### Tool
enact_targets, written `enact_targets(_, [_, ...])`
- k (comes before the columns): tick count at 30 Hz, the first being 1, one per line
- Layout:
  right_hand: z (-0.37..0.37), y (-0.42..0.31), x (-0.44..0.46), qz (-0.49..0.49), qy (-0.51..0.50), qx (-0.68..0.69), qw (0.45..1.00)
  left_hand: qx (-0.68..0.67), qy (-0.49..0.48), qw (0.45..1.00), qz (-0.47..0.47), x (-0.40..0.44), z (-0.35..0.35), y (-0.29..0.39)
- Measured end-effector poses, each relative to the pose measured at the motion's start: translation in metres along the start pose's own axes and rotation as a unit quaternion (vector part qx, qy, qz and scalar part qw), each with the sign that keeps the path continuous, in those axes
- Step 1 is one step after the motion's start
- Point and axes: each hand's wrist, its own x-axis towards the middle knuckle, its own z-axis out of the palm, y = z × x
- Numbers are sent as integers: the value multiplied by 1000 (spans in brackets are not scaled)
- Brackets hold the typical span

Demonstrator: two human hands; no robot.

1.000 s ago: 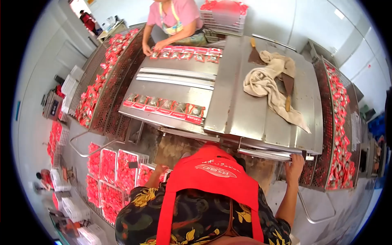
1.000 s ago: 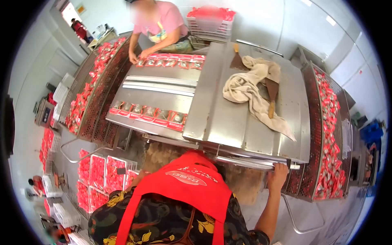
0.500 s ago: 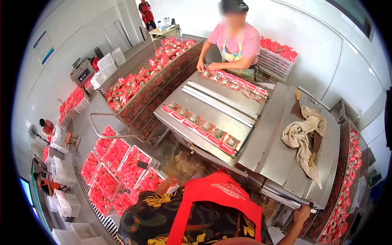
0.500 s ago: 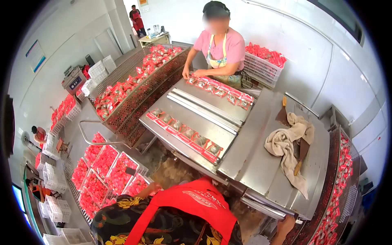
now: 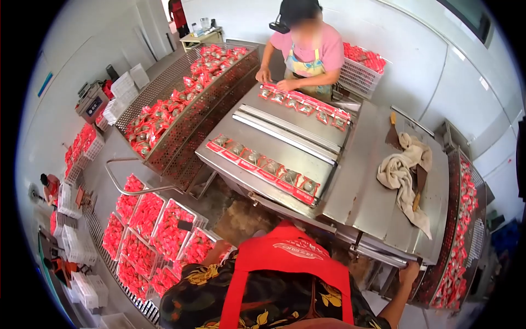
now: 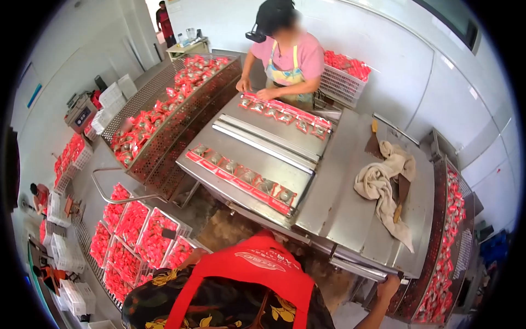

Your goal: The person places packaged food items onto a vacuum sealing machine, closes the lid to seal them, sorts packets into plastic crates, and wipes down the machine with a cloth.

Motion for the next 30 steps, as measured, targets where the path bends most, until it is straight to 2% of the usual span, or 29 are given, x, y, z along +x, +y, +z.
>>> enact_targets(7, [-7,-10,-1,-9,28,-5,1000,88,-29,995,36,12,-3,-25])
enact_targets(8, [-7,-9,-1,-16,47,-6,999,103,-31,993,39,25,-1,-39])
enact_targets(9, [-8,-9,-1,-11,25,-10,1000,119,-34,991,42,37,1,-53])
enact_targets(10, [-13,-12,0,-7,23,-12,1000,256,-38,952,161,54,3,-77])
enact_targets(12, [-23,-23,2,15,-11,-9,1000,386,-47,879,275,53,2,-74])
enact_targets(14, [-24,-24,1,14,-10,-10,1000,137,-47,976,166,43,1,-51])
enact_targets(15, [-22,-23,0,12,-4,-5,1000,140,-54,975,166,38,4,-35])
enact_targets(16, [-22,-22,0,10,3,0,1000,19,-63,998,13,34,7,-19])
enact_targets(17, [-29,-29,2,19,-24,-20,999,-107,-30,984,-137,31,10,-4])
enact_targets(18, [-23,-23,0,12,4,-5,1000,-152,-16,974,-169,41,15,-16])
enact_targets(20, [-31,-31,3,19,-18,-8,1000,-183,-28,971,-153,77,28,-80])
enact_targets(22, [-26,-27,3,29,-16,-17,999,-213,-39,963,-158,97,32,-109])
enact_targets(24, [-17,-20,0,10,11,-11,1000,-225,-49,964,-133,91,29,-100])
enact_targets(25, [-18,-19,1,16,-7,-16,1000,-197,-37,970,-140,80,27,-81])
enact_targets(30, [-16,-18,1,12,-7,-23,1000,-102,-38,986,-125,82,25,-89])
